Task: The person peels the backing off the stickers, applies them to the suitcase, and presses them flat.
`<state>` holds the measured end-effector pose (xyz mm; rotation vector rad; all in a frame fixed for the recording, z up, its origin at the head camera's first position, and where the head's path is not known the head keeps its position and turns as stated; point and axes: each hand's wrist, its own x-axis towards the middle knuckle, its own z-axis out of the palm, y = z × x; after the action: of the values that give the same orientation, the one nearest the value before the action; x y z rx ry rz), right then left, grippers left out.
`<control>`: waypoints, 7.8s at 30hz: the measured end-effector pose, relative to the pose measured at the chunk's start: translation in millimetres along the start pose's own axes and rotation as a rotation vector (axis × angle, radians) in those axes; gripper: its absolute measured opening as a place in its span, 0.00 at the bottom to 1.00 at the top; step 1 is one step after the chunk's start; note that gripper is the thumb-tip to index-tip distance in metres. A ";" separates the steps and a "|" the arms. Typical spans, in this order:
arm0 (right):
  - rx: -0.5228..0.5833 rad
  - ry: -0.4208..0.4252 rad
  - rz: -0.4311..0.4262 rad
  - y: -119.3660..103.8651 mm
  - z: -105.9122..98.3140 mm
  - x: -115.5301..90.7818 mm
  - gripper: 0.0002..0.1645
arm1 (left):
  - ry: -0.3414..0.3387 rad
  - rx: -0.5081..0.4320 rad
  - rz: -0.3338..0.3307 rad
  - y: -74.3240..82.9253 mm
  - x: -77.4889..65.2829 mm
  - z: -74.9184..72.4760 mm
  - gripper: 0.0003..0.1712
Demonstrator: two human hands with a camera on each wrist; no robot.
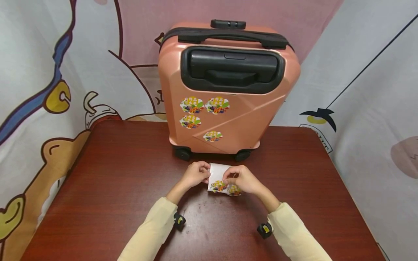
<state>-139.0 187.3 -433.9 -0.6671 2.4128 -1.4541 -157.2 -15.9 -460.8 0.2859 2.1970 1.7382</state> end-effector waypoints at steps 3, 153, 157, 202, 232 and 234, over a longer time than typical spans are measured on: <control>0.027 -0.003 0.000 1.1 -0.2 0.5 0.04 | 0.006 0.004 -0.008 -2.0 0.0 -1.0 0.15; -0.188 0.934 -0.260 -105.4 -36.4 29.0 0.02 | 0.663 0.353 0.634 115.9 31.7 16.6 0.03; -0.200 0.959 -0.279 -100.5 -36.1 31.9 0.02 | 0.683 0.367 0.650 116.3 31.9 17.5 0.04; -0.452 1.129 -0.289 -68.6 -26.9 56.0 0.17 | 0.799 0.492 0.668 117.0 36.1 21.4 0.06; -0.418 1.029 -0.337 -63.6 -46.8 46.5 0.09 | 0.819 0.543 0.616 112.4 31.4 14.9 0.06; -0.405 1.012 -0.340 -62.6 -48.9 44.6 0.07 | 0.813 0.533 0.605 110.4 29.7 13.5 0.06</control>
<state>-182.7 177.6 -354.5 -0.4852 3.5813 -1.7179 -184.5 33.0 -360.2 0.4621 3.4669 1.6727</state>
